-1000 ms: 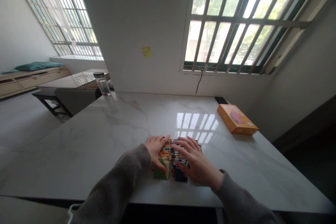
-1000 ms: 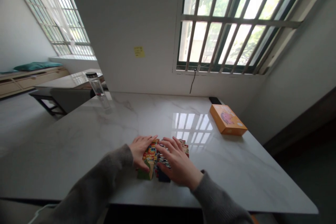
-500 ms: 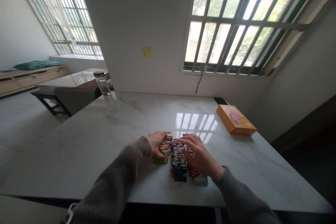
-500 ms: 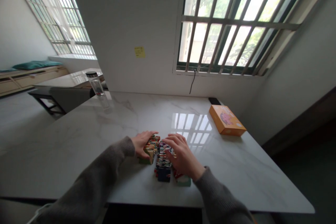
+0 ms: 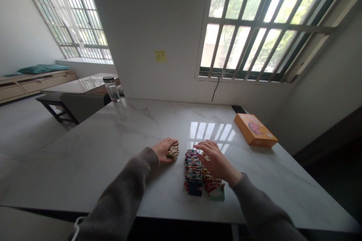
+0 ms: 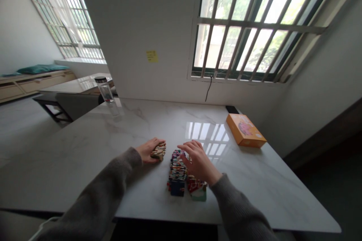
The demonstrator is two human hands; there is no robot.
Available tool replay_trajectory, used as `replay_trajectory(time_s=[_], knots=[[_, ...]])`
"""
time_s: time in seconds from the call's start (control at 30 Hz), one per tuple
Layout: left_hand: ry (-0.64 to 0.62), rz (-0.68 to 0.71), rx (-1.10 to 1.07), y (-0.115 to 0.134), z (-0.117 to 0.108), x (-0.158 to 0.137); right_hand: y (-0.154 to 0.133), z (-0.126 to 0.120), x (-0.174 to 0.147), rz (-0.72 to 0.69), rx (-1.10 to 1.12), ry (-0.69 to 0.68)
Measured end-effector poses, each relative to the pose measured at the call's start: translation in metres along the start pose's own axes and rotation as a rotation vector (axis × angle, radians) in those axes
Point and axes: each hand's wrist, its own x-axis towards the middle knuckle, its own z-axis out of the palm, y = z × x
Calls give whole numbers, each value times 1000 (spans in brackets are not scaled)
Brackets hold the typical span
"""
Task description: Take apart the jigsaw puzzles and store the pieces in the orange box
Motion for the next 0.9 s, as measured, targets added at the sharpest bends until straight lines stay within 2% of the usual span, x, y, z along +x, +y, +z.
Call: replay_trajectory(time_s=[0.1, 0.23, 0.37, 0.47, 0.6, 0.73, 0.9], knots=[[70, -34, -147, 0, -1, 1, 8, 2, 5, 37, 28, -20], [148, -188, -496, -2, -4, 12, 20, 7, 24, 111, 87, -39], [404, -387, -740, -11, 0, 33, 33, 10, 49, 164, 193, -108], [553, -424, -910, -13, 8, 49, 45, 11, 62, 239, 288, -170], [570, -399, -1030, -1, 20, 60, 59, 19, 71, 357, 393, -173], [552, -355, -1073, 11, 31, 63, 58, 35, 80, 452, 531, -198], [589, -313, -1001, 2, 40, 63, 49, 45, 91, 527, 635, -221]])
